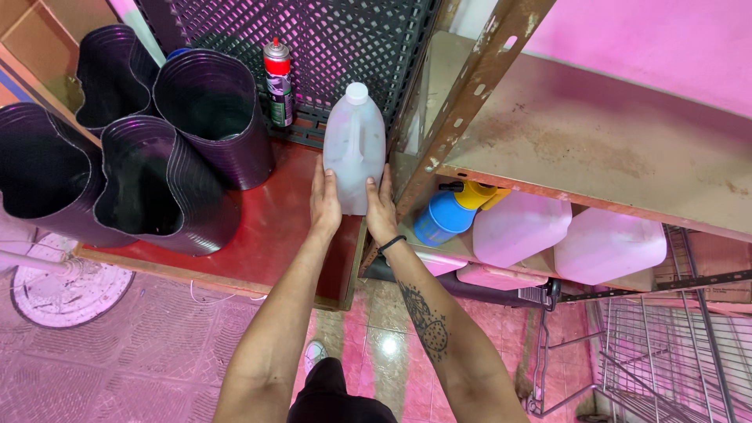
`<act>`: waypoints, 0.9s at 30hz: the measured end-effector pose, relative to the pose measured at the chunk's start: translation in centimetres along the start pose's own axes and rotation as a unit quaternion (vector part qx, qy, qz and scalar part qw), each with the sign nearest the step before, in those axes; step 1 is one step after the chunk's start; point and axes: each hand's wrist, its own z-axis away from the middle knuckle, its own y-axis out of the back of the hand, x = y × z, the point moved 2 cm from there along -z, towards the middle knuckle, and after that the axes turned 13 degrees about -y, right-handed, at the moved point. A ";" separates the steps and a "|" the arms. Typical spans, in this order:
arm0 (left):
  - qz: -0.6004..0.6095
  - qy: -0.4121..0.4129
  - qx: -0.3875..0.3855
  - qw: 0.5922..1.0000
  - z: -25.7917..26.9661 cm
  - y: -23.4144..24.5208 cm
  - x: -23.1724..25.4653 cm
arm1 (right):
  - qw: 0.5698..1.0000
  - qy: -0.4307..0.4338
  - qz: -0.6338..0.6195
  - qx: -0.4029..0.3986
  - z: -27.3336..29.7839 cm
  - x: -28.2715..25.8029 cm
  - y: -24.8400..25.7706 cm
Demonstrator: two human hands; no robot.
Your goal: The person moves a blue and yellow pressure sprayer and several white plastic jugs from a red table to a metal shelf. They then pick up multiple black fabric grow bags from the table and place them on the shelf. The person repeats this process, moving items back and forth between the table and the shelf.
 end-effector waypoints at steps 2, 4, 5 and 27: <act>-0.006 -0.015 0.014 1.000 -0.2 0.7 -1.4 | 1.000 0.004 -0.001 -0.007 1.1 -0.6 0.4; -0.011 -0.029 0.029 0.999 0.9 1.6 -1.8 | 1.000 0.007 -0.001 -0.015 2.2 -0.4 0.9; -0.029 -0.049 0.040 0.998 1.7 2.1 -1.4 | 0.999 0.005 -0.022 -0.030 2.7 -0.2 1.0; -0.078 -0.165 0.005 0.983 40.0 -8.3 1.8 | 0.985 0.025 -0.166 -0.034 28.5 22.9 23.7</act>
